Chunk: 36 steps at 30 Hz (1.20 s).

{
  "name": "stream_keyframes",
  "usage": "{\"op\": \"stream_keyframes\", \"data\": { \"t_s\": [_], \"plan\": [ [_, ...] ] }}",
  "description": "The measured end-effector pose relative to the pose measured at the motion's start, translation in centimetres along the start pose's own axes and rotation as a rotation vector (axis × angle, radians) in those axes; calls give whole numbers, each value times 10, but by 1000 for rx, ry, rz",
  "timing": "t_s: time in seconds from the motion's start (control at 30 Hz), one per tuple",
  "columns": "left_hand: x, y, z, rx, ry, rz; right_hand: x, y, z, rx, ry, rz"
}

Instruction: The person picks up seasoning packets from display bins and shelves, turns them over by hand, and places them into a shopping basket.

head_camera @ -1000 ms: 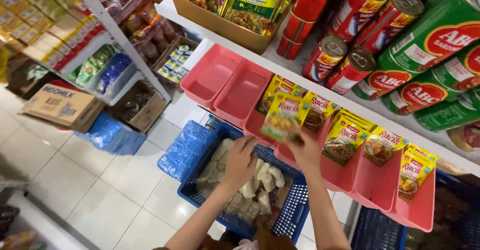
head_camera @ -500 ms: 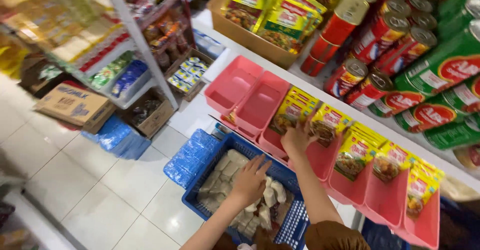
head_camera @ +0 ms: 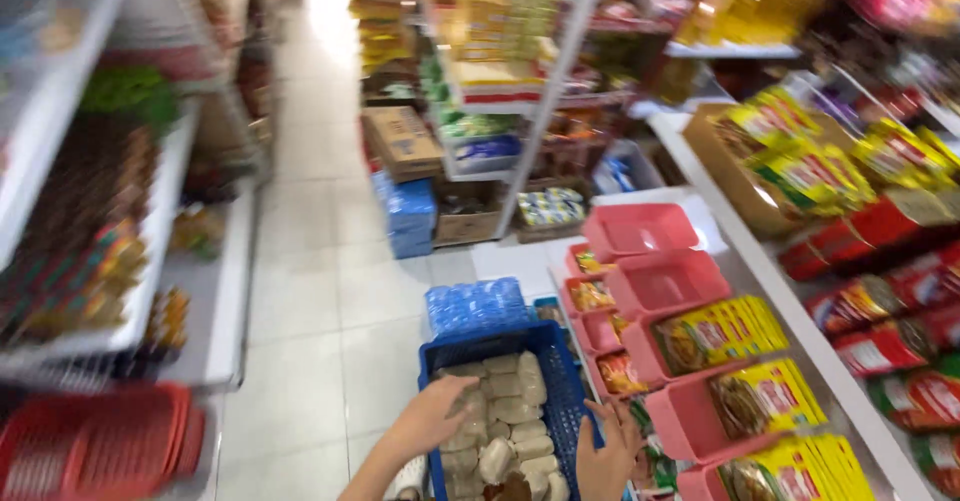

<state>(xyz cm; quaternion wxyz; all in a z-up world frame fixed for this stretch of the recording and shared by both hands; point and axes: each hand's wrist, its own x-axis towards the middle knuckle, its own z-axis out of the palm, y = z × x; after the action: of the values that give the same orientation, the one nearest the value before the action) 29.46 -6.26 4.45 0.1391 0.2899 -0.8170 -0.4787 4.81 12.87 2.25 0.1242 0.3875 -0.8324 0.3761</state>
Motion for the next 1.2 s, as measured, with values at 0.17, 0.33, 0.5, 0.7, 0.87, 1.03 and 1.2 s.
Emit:
{"op": "stream_keyframes", "data": {
  "t_s": [0.17, 0.33, 0.5, 0.7, 0.87, 1.03, 1.2],
  "plan": [
    [-137, 18, 0, -86, 338, -195, -51, -6, 2, 195, -177, -130],
    [-274, 37, 30, -99, 592, -243, -109, -80, -13, 205, -441, -180],
    [-380, 47, 41, 63, 882, -300, -170, -164, -44, 607, -650, -394],
    [-503, 67, 15, 266, 1237, -411, -214, -240, -70, 721, -979, -628],
    [-590, 42, 21, 399, 1302, -746, -257, -303, -84, 863, -1142, -777],
    [-646, -30, 65, 510, 1162, -904, -315, -373, -80, 802, -1432, -970],
    [-636, -112, 114, 163, 562, -1398, -411, -425, 2, 5, -1836, -1622]
  ]
}}
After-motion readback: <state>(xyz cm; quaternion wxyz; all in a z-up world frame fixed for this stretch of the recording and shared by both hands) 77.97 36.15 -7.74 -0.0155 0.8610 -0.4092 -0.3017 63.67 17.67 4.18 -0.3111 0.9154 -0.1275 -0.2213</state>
